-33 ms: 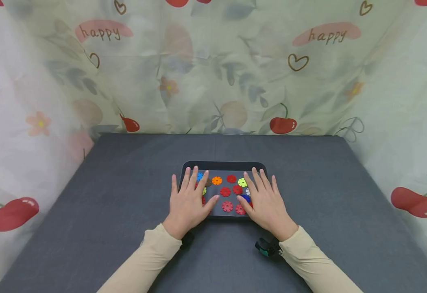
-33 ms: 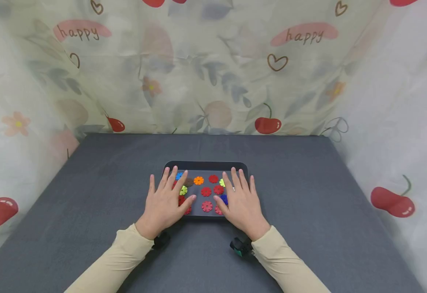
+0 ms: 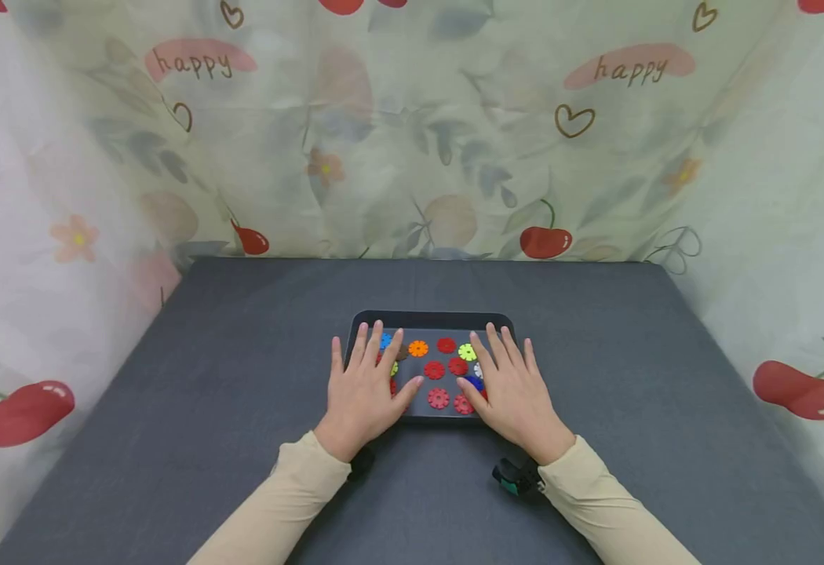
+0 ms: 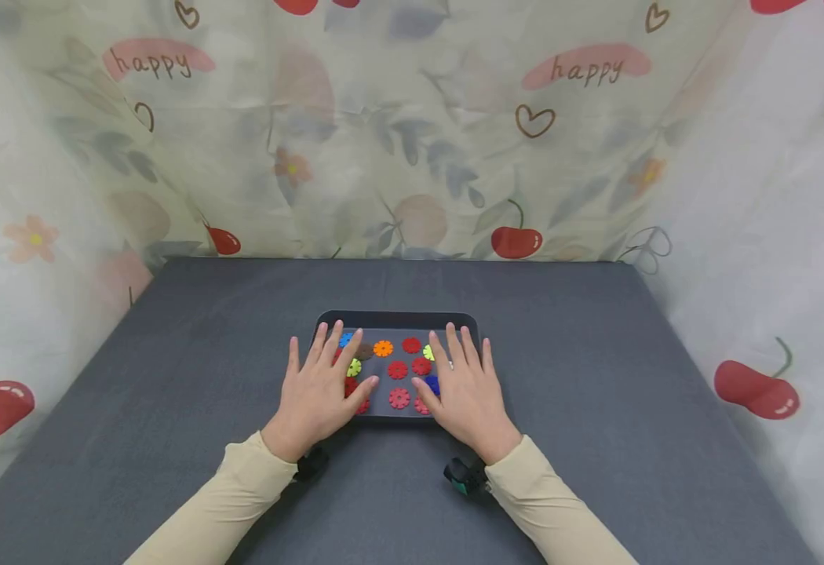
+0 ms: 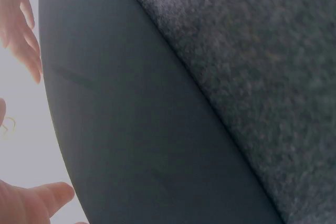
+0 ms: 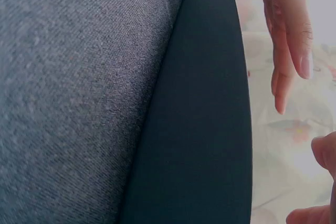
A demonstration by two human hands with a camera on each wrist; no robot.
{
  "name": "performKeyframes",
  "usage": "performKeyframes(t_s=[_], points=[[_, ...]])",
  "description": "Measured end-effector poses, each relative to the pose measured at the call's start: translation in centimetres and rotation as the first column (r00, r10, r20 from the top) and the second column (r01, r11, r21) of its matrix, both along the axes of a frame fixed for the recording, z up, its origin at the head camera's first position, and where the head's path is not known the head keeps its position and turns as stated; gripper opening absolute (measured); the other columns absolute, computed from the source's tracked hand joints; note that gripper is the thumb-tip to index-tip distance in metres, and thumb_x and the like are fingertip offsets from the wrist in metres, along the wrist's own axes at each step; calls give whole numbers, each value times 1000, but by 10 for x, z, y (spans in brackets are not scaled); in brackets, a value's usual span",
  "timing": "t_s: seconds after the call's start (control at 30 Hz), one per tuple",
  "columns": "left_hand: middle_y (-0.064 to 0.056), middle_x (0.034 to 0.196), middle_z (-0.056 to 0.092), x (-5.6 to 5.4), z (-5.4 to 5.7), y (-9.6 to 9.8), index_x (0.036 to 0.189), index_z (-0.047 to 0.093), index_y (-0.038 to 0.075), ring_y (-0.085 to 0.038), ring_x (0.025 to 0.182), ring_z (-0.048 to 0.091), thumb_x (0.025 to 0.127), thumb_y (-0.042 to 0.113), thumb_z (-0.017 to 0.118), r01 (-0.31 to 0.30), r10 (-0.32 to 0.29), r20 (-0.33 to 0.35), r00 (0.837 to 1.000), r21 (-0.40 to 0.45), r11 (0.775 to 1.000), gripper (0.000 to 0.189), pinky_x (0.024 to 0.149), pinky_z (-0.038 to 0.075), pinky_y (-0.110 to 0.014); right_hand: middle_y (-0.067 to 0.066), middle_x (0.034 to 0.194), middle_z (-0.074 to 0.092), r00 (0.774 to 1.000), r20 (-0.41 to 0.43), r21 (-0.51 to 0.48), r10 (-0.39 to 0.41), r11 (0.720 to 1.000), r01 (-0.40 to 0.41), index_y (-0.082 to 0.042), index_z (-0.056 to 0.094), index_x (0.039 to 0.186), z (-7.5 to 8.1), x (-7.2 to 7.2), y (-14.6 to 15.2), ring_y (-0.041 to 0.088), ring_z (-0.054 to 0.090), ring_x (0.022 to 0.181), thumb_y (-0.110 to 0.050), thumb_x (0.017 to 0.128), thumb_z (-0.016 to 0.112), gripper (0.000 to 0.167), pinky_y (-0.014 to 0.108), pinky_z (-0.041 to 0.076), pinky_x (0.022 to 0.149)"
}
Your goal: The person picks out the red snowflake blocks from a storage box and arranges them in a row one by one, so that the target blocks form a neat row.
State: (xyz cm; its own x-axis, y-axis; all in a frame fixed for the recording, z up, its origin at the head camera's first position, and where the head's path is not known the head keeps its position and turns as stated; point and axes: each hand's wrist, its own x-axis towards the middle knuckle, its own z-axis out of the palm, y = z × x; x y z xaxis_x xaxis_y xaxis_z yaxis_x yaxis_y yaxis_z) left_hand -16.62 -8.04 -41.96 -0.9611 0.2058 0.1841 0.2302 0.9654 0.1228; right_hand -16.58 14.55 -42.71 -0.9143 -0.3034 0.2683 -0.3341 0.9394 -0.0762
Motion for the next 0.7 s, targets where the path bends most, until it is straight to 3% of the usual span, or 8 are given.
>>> performKeyframes(t_s=[0.33,0.43,0.53,0.6,0.67,0.7], points=[[-10,160,23,3,3,-4,152,32,23,-32,149,13,89,67,45,-1,2,-20,1000,43,999,78,117,4,-61,21,155,29,1000,4,-37,-4,999,4,-9,37,149,5,1,5,41,25,143,-50,90,59,75,61,17,114],[-11,159,26,2,8,-9,152,32,19,-33,148,17,91,62,49,-10,9,13,1000,53,999,77,117,7,-60,23,153,31,1000,5,-77,7,997,-7,-5,42,146,9,1,6,42,29,142,-39,93,61,66,57,27,112],[-14,151,41,0,16,-16,148,41,12,-34,142,34,91,50,58,-31,25,67,997,88,996,70,117,18,-57,25,148,40,999,15,-144,30,989,-27,-2,51,138,14,2,7,42,39,136,-23,93,65,52,51,41,104],[-15,141,52,1,24,-22,143,48,10,-32,125,54,92,42,62,-56,42,112,993,123,991,62,107,38,-52,25,140,49,999,39,-192,38,981,-30,-1,58,132,18,3,8,39,49,129,-16,91,67,44,47,48,96],[-16,120,66,0,30,-28,139,53,10,-27,89,67,92,37,63,-92,62,168,984,177,980,55,78,55,-43,21,133,56,996,80,-243,36,970,-15,-2,61,127,23,4,9,35,58,118,-13,90,68,40,42,55,86],[-15,116,68,-1,34,-31,138,54,11,-24,72,65,92,36,63,-112,72,193,979,210,971,53,64,54,-38,19,129,59,994,100,-271,34,963,-6,-3,63,126,26,4,9,32,62,111,-12,89,69,38,39,57,81]])
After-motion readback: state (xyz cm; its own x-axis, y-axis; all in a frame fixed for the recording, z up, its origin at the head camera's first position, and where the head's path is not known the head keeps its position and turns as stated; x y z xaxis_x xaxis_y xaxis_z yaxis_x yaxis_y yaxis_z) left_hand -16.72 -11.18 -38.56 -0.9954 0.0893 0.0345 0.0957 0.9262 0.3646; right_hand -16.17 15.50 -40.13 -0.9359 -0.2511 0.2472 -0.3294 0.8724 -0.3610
